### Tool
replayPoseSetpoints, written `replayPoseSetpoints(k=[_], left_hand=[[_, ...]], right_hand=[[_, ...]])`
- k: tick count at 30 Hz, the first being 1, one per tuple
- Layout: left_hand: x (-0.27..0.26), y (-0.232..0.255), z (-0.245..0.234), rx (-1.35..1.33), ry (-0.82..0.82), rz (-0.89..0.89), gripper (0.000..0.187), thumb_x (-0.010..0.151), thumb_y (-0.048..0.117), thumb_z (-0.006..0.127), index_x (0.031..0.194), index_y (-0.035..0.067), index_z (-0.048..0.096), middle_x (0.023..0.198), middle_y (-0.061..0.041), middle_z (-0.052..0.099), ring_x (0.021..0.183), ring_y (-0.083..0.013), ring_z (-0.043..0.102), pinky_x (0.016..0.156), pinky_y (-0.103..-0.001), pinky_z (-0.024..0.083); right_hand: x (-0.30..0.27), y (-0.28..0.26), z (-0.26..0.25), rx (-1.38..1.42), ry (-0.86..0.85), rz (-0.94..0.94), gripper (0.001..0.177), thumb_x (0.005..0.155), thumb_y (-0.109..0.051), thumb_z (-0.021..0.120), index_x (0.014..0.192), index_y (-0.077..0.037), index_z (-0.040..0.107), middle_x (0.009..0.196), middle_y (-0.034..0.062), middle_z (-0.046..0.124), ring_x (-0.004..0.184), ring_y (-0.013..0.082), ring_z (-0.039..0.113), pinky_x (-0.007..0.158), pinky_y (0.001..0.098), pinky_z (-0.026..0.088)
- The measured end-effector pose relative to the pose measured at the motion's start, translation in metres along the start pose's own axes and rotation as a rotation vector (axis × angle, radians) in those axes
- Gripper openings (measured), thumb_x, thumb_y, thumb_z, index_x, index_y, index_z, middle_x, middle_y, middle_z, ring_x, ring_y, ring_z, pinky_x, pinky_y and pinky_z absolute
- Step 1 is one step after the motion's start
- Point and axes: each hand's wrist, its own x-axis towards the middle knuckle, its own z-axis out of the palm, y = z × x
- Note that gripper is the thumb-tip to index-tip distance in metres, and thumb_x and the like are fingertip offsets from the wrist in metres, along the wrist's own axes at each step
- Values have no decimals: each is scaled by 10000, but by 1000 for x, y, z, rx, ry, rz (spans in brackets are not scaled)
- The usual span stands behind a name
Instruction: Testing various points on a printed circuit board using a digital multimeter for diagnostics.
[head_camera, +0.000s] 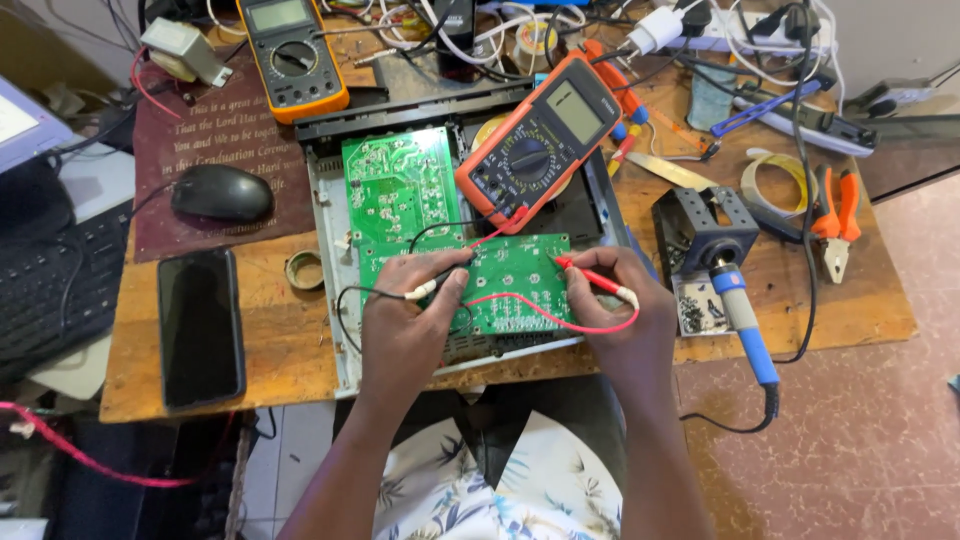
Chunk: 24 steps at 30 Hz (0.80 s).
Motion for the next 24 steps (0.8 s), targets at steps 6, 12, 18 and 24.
replayPoseSetpoints(k=[6,12,18,24], left_hand=[[-1,-4,0,-20,13,-12,231,1071,133,700,1272,147,812,1080,-173,743,1179,-421,698,1046,-580,521],[-6,12,-12,-87,201,46,217,1078,59,665,1246,96,799,1127,-192,785,1128,-335,729,1063,-515,539],[-9,-11,-43,305,236,59,271,1082,49,651,1299,127,794,1140,-183,782,1096,-416,738,964,-564,576],[-12,-22,-45,405,218,50,268,1117,69,616,1343,89,758,1177,-201,744,1092,-417,741,919,-537,603]], right_hand=[[-1,-4,0,17,-3,12,53,970,-35,774,1012,-51,747,1009,159,819,962,298,806,881,421,635],[4,-13,-1,94,20,74,241,1148,-139,560,1258,-36,748,1092,229,773,1009,331,762,804,405,675],[11,-4,2,-238,-70,84,262,1034,-204,738,1269,-101,791,1070,213,805,1039,444,761,872,569,622],[7,11,2,-78,-75,191,252,970,-157,786,1218,-177,827,1003,93,826,886,222,763,836,413,632]])
